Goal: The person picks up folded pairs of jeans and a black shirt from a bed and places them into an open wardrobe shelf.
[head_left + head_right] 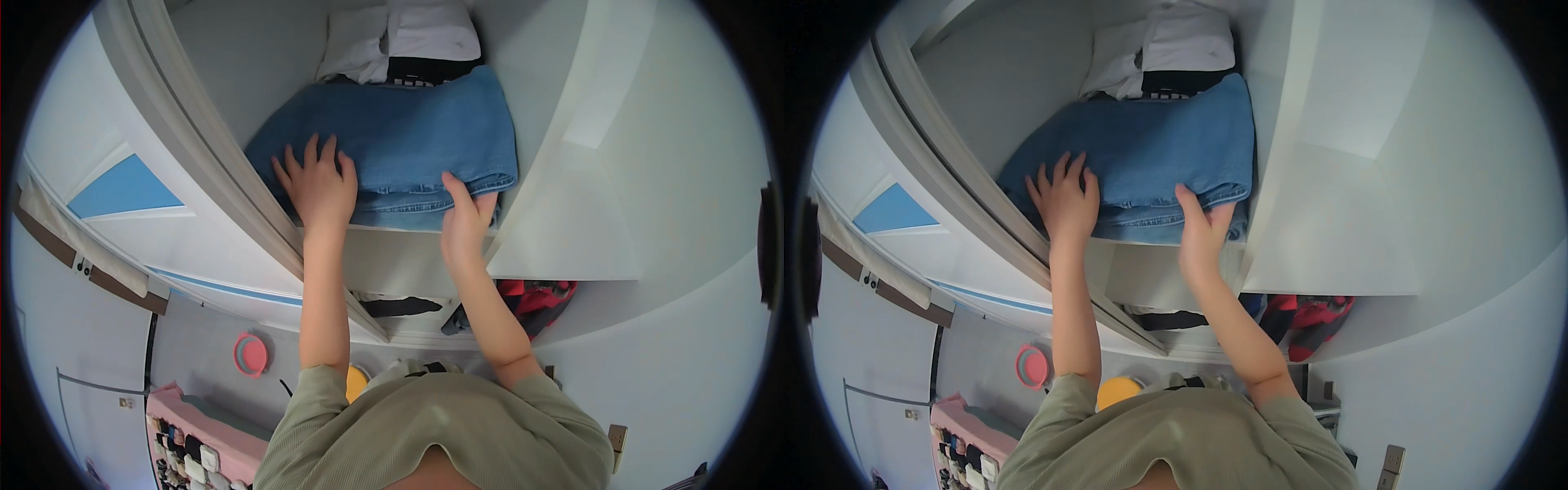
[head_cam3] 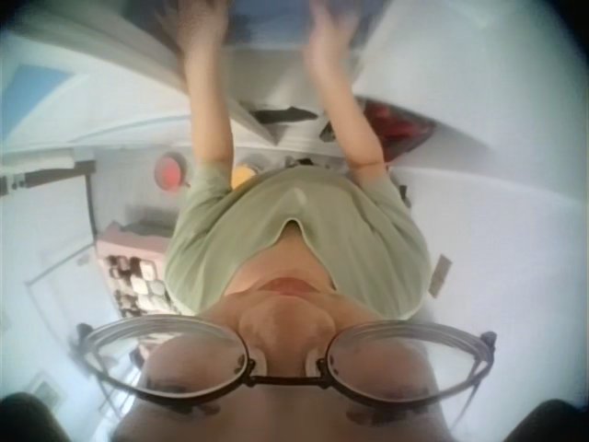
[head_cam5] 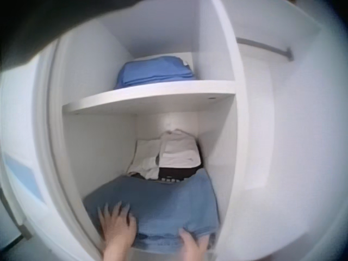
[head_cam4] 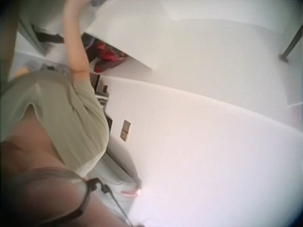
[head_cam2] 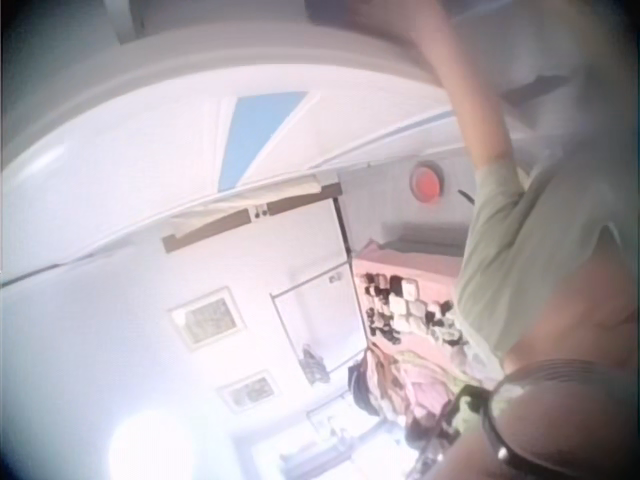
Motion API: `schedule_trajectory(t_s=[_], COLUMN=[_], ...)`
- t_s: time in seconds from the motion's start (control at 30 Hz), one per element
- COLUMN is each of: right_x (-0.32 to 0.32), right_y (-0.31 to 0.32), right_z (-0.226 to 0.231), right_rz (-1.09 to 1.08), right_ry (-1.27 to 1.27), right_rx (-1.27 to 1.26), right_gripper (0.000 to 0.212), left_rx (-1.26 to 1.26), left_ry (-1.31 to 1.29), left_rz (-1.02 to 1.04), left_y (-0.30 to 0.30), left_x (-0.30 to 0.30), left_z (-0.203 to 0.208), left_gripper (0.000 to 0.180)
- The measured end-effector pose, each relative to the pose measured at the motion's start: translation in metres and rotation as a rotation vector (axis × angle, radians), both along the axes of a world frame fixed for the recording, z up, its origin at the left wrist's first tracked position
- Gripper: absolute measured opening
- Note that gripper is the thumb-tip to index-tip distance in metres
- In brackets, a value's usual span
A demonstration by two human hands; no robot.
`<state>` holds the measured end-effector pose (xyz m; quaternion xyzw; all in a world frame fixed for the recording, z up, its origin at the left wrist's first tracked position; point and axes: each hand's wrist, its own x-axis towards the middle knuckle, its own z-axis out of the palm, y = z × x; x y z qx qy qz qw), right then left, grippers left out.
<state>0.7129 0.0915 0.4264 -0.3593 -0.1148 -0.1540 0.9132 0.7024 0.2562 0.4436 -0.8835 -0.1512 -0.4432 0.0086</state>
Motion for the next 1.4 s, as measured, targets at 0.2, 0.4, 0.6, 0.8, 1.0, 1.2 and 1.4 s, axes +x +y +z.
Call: schedule_trajectory(t_s=[0.2,0.4,0.6,0.8,1.0,1.2,1.4], right_x=[-0.036,-0.042,0.000,0.044,0.043,0.014,-0.022], right_y=[-0.034,-0.061,-0.021,-0.010,-0.011,-0.022,-0.019], right_z=[-0.011,0.010,0.060,0.027,0.018,0.010,-0.014], right_rz=[-0.299,-0.463,-0.796,-0.809,-0.581,-0.606,-0.779], right_ry=[-0.392,-0.752,-0.687,-0.424,-0.258,-0.527,-0.574], right_rx=[-0.438,-1.065,-1.626,-1.907,-1.805,-1.542,-1.718], right_gripper=[0.070,0.050,0.049,0.061,0.060,0.046,0.054], left_rx=[-0.040,-0.068,-0.062,-0.068,-0.042,-0.067,-0.073], left_ry=[-0.092,-0.151,-0.180,-0.188,-0.152,-0.175,-0.149], left_rz=[-0.036,-0.085,-0.221,-0.228,-0.194,-0.300,-0.271], left_y=[-0.003,-0.008,-0.022,-0.023,-0.019,-0.017,-0.016], left_x=[0.001,0.000,-0.004,-0.002,0.001,-0.007,-0.010], left_z=[-0.014,-0.011,-0.016,-0.019,-0.026,-0.038,-0.044], left_gripper=[0.034,0.030,0.026,0.026,0.027,0.037,0.047])
